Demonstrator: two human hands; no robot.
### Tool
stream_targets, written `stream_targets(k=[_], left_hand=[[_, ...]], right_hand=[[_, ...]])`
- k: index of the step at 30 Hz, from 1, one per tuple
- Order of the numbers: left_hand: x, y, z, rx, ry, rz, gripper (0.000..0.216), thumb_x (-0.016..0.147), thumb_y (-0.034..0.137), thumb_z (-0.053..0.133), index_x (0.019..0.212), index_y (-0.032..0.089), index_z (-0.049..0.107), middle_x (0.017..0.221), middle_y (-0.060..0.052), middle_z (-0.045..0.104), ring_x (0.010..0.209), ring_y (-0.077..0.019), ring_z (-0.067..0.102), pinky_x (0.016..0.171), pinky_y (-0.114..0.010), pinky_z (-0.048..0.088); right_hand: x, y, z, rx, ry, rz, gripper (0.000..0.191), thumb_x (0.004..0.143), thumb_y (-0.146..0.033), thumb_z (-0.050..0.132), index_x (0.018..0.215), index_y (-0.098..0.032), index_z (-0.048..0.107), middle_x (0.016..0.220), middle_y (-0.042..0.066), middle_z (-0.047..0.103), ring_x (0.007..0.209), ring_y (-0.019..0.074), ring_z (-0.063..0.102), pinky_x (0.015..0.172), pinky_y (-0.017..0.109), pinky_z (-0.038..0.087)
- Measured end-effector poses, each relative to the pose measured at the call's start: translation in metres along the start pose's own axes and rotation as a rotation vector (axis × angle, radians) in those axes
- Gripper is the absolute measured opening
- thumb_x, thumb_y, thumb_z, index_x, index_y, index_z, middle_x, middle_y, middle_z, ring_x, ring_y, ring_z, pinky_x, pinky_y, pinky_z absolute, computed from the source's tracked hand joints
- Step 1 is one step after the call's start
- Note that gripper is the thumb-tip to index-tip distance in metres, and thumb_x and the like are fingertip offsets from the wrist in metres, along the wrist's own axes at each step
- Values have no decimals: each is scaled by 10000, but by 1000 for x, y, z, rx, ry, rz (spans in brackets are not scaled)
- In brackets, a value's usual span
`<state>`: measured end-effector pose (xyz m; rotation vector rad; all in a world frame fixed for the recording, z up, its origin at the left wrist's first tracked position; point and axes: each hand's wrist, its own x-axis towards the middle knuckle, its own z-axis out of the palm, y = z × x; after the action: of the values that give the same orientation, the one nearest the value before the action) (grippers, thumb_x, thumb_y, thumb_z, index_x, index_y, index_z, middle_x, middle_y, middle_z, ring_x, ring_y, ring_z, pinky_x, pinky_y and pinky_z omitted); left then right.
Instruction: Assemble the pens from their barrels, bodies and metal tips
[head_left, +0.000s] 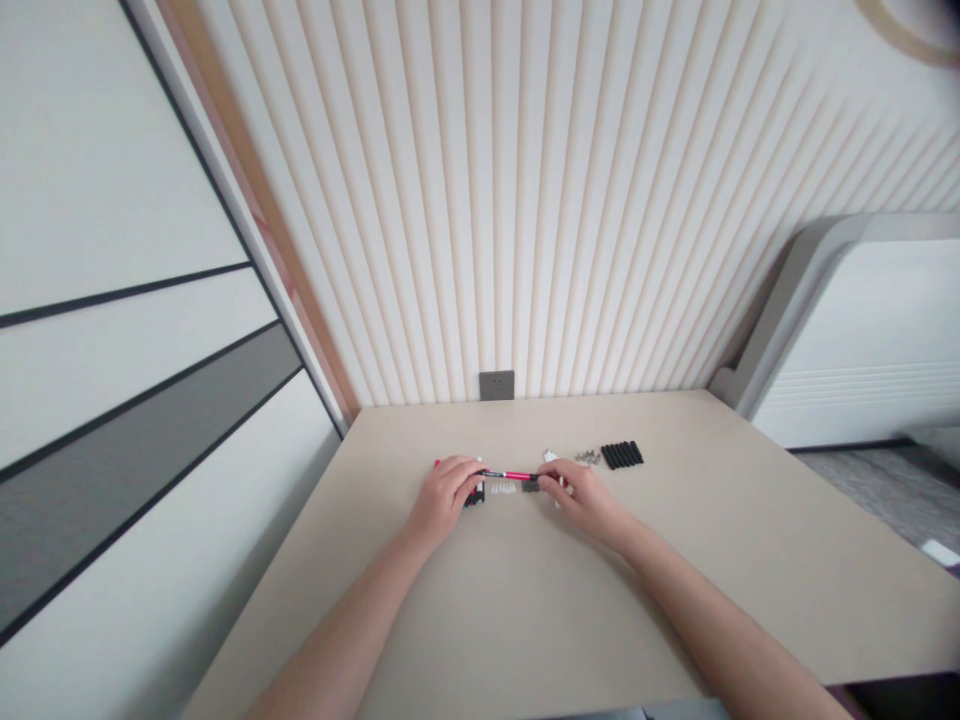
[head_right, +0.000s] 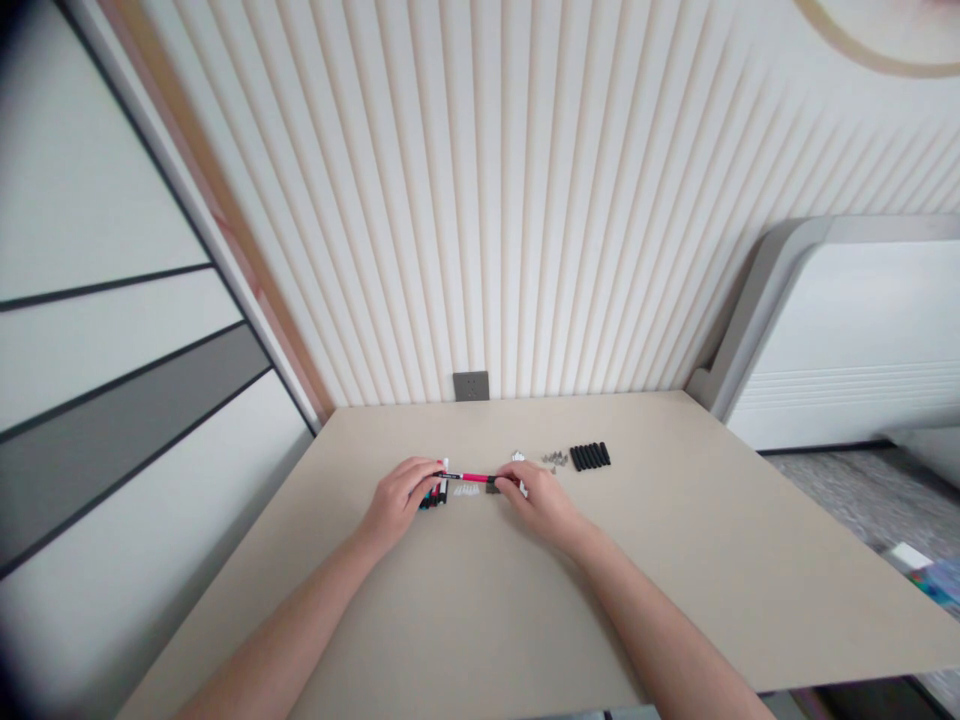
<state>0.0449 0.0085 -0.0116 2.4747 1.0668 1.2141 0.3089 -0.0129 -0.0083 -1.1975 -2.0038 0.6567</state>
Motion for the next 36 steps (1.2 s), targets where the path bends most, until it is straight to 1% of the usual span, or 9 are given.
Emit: stream_targets(k=[4, 7, 9, 12, 17, 21, 25, 30, 36], left_hand=[[-1, 0, 0, -4, -3, -11, 223, 988, 276, 459, 1060, 199, 656, 1029, -76, 699, 973, -193, 654, 876, -325, 520], [-1, -1, 0, -5, 3, -10, 220, 984, 277, 465, 1061, 210, 661, 1029, -73, 702, 967, -193, 656, 877, -327, 523], [-1, -1, 0, -3, 3, -7, 218, 982, 275, 469, 1059, 212, 663, 1025, -70, 704, 960, -193, 658, 873, -328, 525], [-1, -1, 0, 2, -1, -5, 216, 978, 273, 475, 1056, 212, 666, 1020, -70, 704, 958, -192, 658, 867, -326, 527], [-1, -1, 1, 10, 1, 8, 221, 976, 277, 476, 1052, 220, 675, 996, -64, 710, 947, -190, 658, 867, -330, 526], [-1, -2, 2, 15, -5, 5, 217, 975, 273, 477, 1047, 221, 675, 1008, -62, 709, 959, -190, 655, 878, -334, 522], [-2, -2, 2, 15, -6, 3, 214, 975, 270, 478, 1050, 220, 672, 1004, -63, 708, 958, -190, 653, 875, -333, 523], [-2, -2, 2, 22, -8, 5, 219, 977, 268, 473, 1058, 225, 673, 1007, -61, 709, 965, -189, 652, 878, -336, 523], [-2, -3, 2, 17, -15, 0, 216, 978, 273, 476, 1050, 226, 673, 1011, -58, 709, 971, -189, 652, 887, -335, 517]], right_hand=[[0, 2, 2, 27, 28, -1, 213, 909, -368, 545, 1036, -204, 595, 891, 35, 653, 785, 168, 560, 684, 278, 416], [0, 4, 3, 8, -38, 15, 275, 970, -375, 429, 916, -195, 628, 797, 33, 644, 722, 159, 557, 664, 277, 398], [0, 4, 4, -8, -37, 33, 242, 955, -370, 460, 887, -196, 613, 756, 18, 627, 683, 153, 540, 644, 271, 387], [0, 3, 4, 0, -9, 31, 219, 896, -367, 566, 1047, -209, 578, 801, 3, 636, 694, 154, 537, 643, 265, 392], [0, -2, 3, 10, -72, 17, 235, 961, -356, 443, 954, -209, 626, 753, 5, 632, 660, 146, 533, 634, 270, 382], [0, -4, 2, 11, -63, 32, 257, 926, -366, 512, 1122, -218, 588, 789, 6, 639, 689, 157, 540, 655, 278, 398], [0, -5, 2, 14, -78, 8, 206, 941, -336, 479, 992, -207, 632, 856, 33, 665, 724, 161, 553, 664, 281, 400], [0, -7, 1, 29, -38, 14, 224, 930, -350, 507, 1070, -209, 611, 813, 19, 648, 690, 155, 545, 645, 276, 406], [1, -4, 4, -1, -15, 17, 136, 899, -306, 539, 960, -206, 608, 806, 14, 636, 694, 156, 540, 625, 268, 399]])
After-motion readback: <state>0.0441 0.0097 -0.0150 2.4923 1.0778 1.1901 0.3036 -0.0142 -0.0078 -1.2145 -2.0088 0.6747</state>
